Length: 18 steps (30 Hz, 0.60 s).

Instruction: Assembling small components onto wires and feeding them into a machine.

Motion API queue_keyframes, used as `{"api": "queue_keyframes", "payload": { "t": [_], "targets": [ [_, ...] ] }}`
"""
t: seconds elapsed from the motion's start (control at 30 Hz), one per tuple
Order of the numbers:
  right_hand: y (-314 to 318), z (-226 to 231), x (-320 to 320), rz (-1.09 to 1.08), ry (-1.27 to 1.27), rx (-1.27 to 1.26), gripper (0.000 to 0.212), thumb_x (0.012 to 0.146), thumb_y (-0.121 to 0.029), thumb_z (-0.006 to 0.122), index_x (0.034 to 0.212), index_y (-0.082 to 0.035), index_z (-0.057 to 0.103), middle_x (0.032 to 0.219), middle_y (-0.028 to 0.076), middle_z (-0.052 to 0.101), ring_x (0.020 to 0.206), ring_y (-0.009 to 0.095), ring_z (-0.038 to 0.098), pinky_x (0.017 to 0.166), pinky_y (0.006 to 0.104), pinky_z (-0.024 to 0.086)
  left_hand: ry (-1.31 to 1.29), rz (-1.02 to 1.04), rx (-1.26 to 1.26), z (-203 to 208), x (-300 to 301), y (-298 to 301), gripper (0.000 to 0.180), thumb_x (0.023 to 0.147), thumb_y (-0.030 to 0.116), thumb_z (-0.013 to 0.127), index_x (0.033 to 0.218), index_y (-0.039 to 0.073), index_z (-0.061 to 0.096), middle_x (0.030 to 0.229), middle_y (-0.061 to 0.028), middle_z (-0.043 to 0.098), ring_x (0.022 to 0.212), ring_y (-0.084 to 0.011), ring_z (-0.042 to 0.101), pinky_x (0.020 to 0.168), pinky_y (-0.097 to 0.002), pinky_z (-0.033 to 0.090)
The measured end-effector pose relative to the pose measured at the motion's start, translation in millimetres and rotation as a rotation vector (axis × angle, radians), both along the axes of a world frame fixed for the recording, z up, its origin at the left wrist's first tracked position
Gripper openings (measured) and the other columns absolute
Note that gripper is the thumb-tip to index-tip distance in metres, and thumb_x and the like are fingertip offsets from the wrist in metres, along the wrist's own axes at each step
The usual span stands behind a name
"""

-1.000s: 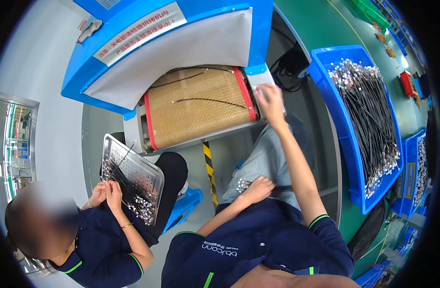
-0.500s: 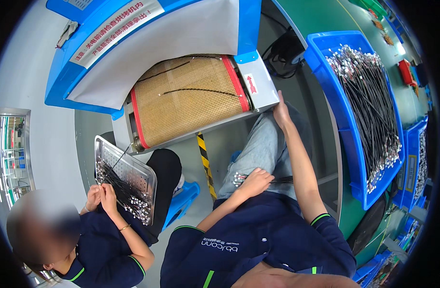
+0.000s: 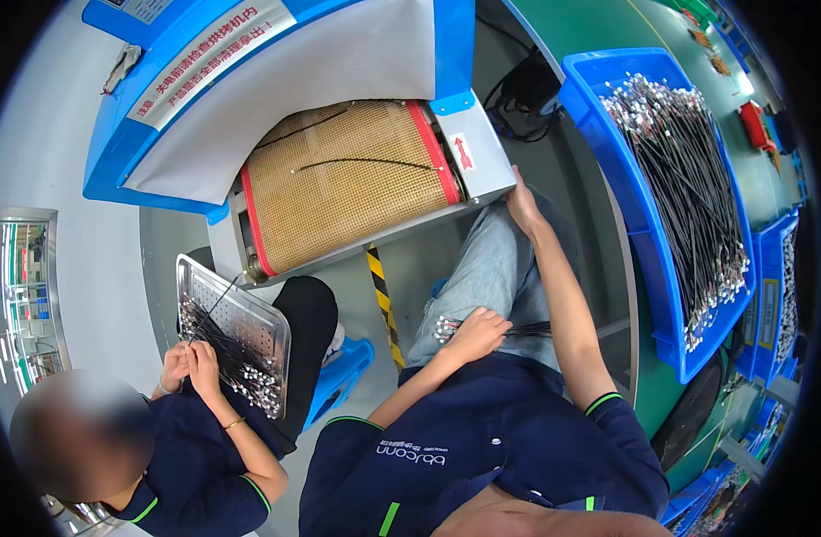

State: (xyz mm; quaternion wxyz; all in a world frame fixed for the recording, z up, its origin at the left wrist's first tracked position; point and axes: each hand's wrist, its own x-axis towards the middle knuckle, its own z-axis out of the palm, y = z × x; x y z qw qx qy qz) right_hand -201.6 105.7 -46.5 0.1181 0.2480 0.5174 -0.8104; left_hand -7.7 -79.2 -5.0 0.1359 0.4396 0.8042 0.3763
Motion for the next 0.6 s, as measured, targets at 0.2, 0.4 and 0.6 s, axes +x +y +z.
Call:
{"api": "queue_keyframes", "payload": {
  "t": [0.2,0.4,0.6],
  "targets": [
    [14,-11,1,-0.032,0.02,0.002,0.064,0.1,-0.048,0.03,0.143,-0.001,0.03,0.149,0.007,0.03,0.137,0.018,0.025,0.114,0.0321,0.013,0.015,-0.008,-0.019,-3,-1,16,0.022,0.074,0.015,0.068,0.094,0.008,0.063,0.082,-0.0047,0.059,0.087,-0.0212,0.056,0.081,-0.0338,0.04],
    [33,-21,1,-0.045,0.037,-0.001,0.064,0.1,-0.048,0.03,0.141,0.001,0.032,0.147,0.007,0.033,0.138,0.018,0.024,0.114,0.0296,0.014,0.015,-0.019,-0.037,-9,-3,37,0.02,0.074,0.014,0.068,0.092,0.009,0.062,0.081,-0.0043,0.059,0.086,-0.021,0.056,0.079,-0.0338,0.04],
    [65,-39,10,0.05,-0.003,0.155,0.069,0.099,-0.05,0.032,0.14,0.006,0.032,0.148,0.008,0.032,0.137,0.018,0.027,0.114,0.0294,0.015,0.023,-0.039,-0.053,-18,0,68,0.025,0.076,0.014,0.066,0.1,0.008,0.063,0.083,-0.0046,0.059,0.086,-0.0213,0.055,0.078,-0.034,0.039]
  ]
}}
